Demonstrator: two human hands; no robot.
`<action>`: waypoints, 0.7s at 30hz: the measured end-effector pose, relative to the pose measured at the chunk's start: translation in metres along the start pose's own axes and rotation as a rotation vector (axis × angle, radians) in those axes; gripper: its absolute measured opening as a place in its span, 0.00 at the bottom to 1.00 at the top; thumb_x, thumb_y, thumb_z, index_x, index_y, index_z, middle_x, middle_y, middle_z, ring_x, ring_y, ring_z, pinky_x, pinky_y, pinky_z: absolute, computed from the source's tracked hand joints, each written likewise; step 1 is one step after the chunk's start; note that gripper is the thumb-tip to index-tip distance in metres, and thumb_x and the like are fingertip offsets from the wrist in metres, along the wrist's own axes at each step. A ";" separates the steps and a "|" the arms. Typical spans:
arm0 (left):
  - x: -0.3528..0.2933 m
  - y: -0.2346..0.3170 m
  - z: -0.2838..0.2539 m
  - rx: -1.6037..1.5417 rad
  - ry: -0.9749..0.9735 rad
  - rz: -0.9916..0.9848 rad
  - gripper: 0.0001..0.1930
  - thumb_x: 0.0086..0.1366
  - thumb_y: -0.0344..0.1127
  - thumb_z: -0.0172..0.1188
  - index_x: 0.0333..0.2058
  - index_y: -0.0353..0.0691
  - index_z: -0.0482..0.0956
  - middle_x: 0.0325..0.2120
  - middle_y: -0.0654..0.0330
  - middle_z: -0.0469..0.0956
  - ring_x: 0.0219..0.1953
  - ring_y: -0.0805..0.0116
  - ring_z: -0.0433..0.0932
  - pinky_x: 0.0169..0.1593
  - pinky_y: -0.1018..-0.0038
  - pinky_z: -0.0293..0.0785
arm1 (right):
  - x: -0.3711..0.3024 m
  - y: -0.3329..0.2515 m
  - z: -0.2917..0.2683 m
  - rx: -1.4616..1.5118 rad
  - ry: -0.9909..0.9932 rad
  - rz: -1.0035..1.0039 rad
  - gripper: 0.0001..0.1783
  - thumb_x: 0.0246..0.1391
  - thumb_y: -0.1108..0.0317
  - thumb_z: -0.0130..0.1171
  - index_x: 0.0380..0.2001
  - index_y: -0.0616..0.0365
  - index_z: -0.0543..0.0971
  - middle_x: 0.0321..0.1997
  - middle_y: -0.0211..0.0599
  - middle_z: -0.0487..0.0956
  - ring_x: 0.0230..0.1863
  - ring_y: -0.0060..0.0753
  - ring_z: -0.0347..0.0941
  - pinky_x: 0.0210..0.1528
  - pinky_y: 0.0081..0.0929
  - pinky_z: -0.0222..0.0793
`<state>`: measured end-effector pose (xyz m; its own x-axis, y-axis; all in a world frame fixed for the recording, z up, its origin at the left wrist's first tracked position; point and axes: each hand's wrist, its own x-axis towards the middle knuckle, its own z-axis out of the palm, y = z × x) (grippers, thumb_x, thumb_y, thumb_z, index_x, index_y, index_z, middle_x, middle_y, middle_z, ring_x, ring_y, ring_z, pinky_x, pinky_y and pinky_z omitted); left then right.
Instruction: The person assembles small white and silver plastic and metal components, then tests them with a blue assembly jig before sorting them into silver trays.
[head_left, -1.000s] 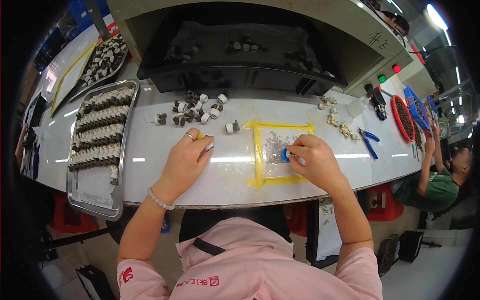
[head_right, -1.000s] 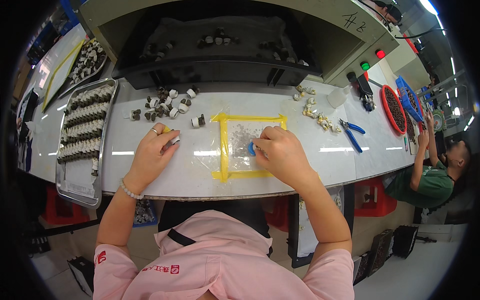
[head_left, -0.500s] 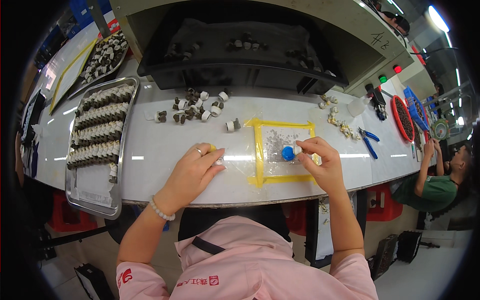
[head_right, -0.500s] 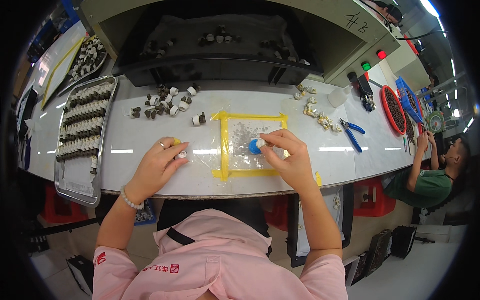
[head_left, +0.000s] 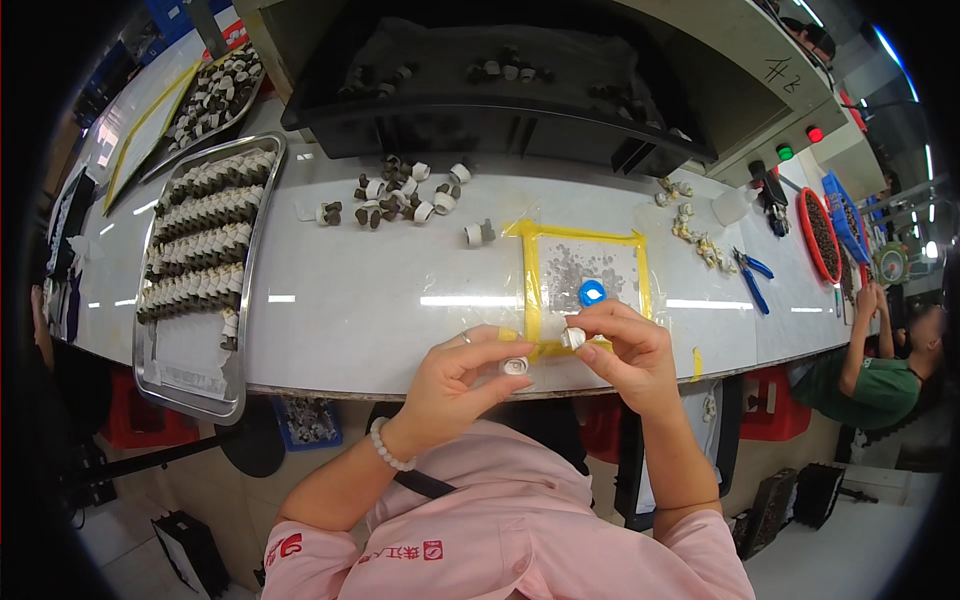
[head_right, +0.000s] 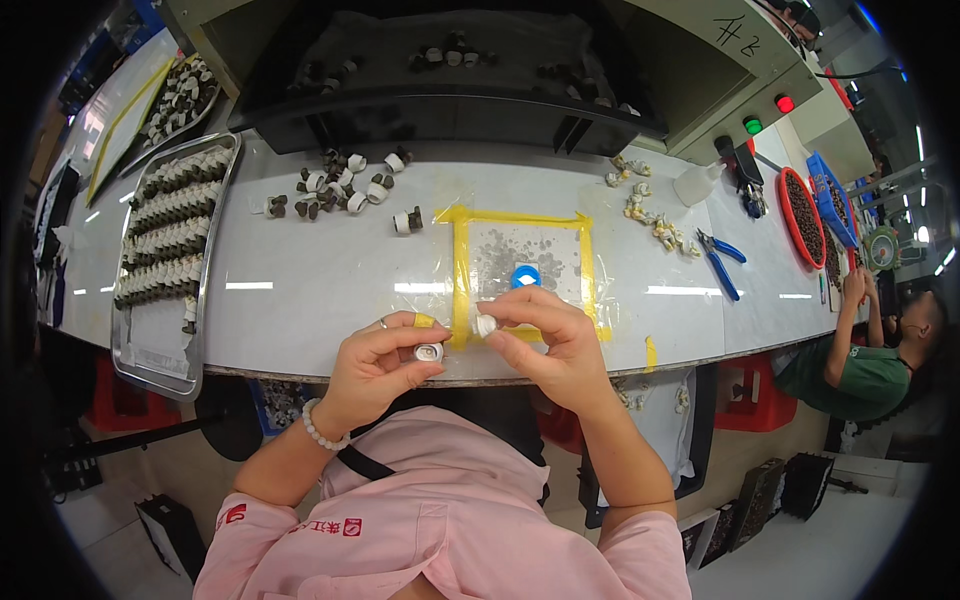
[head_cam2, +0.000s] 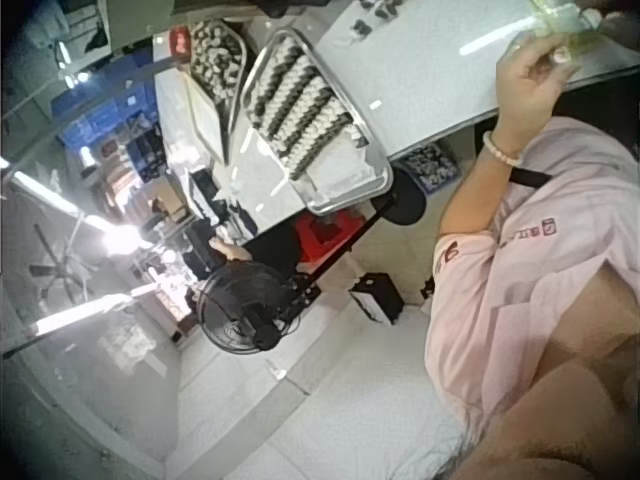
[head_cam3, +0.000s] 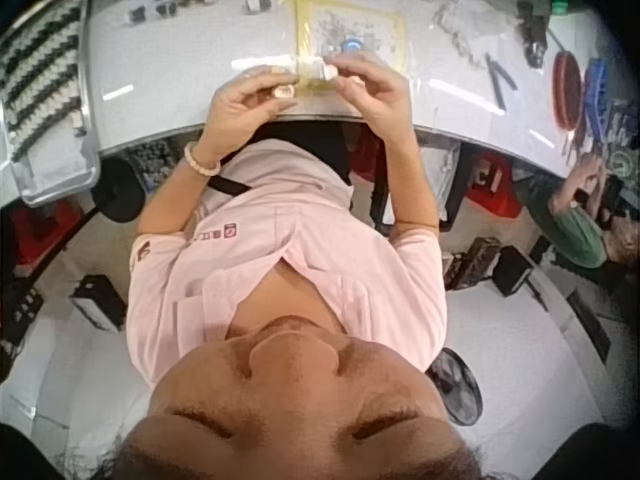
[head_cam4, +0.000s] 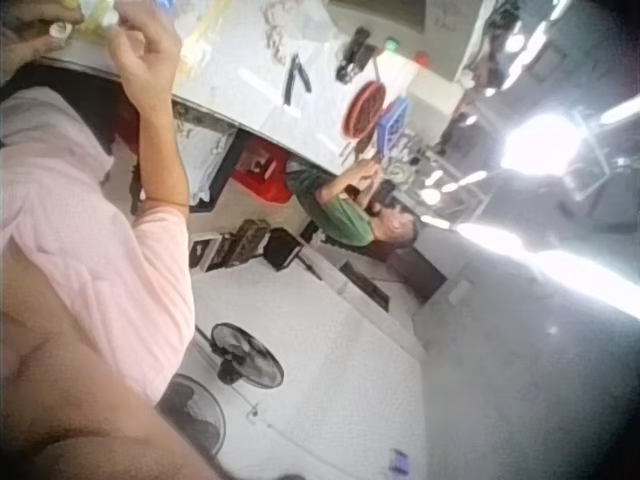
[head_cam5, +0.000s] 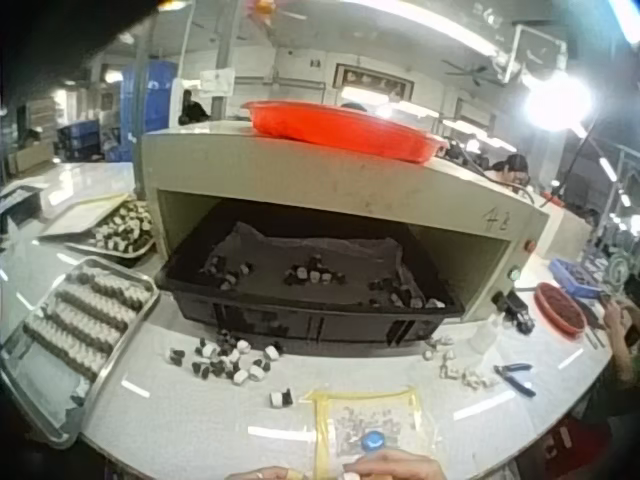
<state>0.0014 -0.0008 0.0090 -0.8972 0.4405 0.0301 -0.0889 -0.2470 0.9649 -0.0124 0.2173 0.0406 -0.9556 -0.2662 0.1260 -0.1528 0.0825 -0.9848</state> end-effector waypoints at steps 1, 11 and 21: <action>0.000 0.000 0.002 -0.001 0.000 -0.004 0.13 0.54 0.15 0.58 0.40 0.28 0.73 0.43 0.53 0.71 0.43 0.69 0.73 0.47 0.77 0.74 | 0.000 -0.001 0.001 -0.039 -0.023 -0.004 0.15 0.44 0.78 0.58 0.40 0.62 0.79 0.36 0.36 0.75 0.37 0.25 0.70 0.41 0.21 0.65; 0.001 -0.007 0.003 -0.052 0.030 0.029 0.13 0.54 0.23 0.63 0.40 0.31 0.75 0.35 0.57 0.76 0.38 0.73 0.75 0.45 0.77 0.73 | 0.000 -0.006 0.004 -0.144 -0.099 -0.038 0.15 0.43 0.76 0.59 0.39 0.59 0.79 0.34 0.36 0.76 0.35 0.27 0.72 0.40 0.21 0.66; 0.003 0.013 0.004 -0.185 0.083 -0.206 0.14 0.63 0.27 0.52 0.47 0.35 0.72 0.31 0.63 0.73 0.33 0.77 0.72 0.42 0.80 0.71 | 0.000 -0.010 0.006 -0.143 -0.102 -0.034 0.16 0.43 0.76 0.59 0.39 0.60 0.79 0.35 0.37 0.76 0.37 0.28 0.72 0.40 0.21 0.66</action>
<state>-0.0011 0.0007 0.0226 -0.8837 0.4273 -0.1909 -0.3438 -0.3161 0.8842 -0.0098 0.2110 0.0494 -0.9200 -0.3663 0.1391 -0.2258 0.2053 -0.9523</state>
